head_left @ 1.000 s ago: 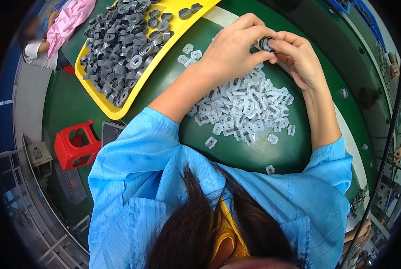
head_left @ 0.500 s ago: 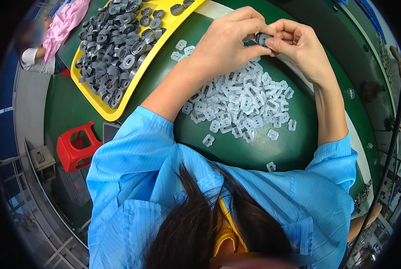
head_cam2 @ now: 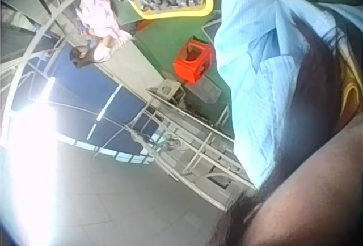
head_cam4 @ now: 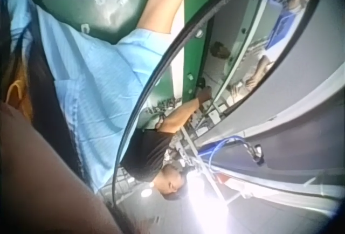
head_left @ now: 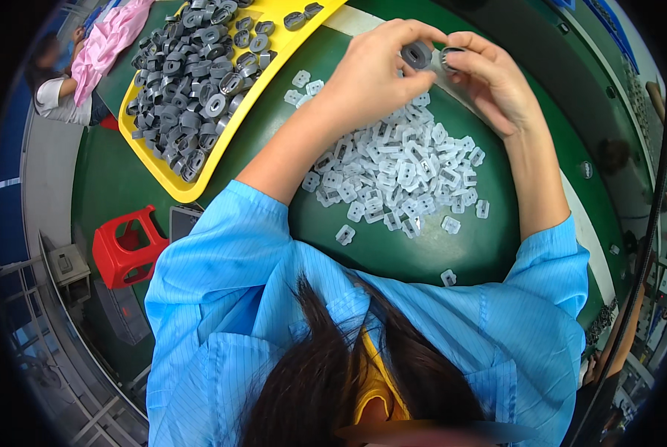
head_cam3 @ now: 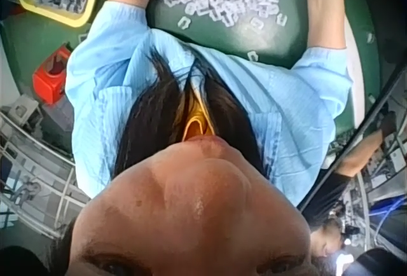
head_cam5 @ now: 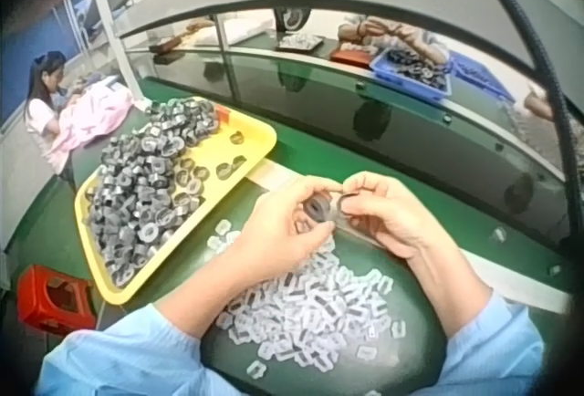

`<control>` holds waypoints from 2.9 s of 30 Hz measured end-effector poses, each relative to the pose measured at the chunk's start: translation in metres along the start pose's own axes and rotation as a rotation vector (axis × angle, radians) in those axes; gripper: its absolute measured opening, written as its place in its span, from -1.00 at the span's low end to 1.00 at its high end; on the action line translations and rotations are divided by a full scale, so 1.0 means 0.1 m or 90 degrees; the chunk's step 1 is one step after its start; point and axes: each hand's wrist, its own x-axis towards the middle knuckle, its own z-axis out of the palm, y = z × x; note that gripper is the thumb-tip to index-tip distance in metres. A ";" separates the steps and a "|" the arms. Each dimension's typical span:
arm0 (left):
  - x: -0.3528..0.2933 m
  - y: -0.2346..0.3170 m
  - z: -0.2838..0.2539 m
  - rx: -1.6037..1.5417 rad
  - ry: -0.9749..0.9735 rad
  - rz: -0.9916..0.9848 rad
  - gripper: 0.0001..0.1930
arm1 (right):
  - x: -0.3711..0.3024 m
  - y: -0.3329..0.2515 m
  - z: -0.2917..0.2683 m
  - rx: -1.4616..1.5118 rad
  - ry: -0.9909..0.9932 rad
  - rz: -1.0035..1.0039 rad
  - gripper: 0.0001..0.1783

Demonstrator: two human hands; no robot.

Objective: The person fits a grey circular plastic component into a white rectangular plastic frame by hand.

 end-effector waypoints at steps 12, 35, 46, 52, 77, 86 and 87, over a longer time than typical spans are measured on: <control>0.07 -0.17 -0.26 -0.050 0.038 -0.205 -0.66 | 0.00 0.02 -0.34 -0.840 0.364 -0.307 -0.74; 0.05 -0.09 -0.16 -0.353 -0.069 -0.264 -0.63 | -0.11 -0.13 0.19 -0.170 0.074 -0.050 -0.72; 0.04 -0.04 -0.09 -0.148 -0.114 -0.136 -0.56 | -0.10 -0.08 0.25 -0.425 0.145 -0.203 -0.79; 0.07 -0.05 -0.19 -0.316 -0.187 -0.163 -0.57 | -0.12 -0.12 0.32 -0.668 0.143 -0.459 -0.86; -0.01 -0.02 0.11 0.066 0.129 0.075 -0.66 | -0.11 -0.05 0.39 -0.393 0.180 -0.229 -0.79; 0.00 -0.01 0.16 0.016 0.134 0.098 -0.65 | -0.09 -0.06 0.31 -0.206 0.128 -0.107 -0.75; -0.01 0.01 0.17 0.022 0.129 0.110 -0.65 | -0.07 -0.03 0.24 -0.200 0.093 -0.101 -0.78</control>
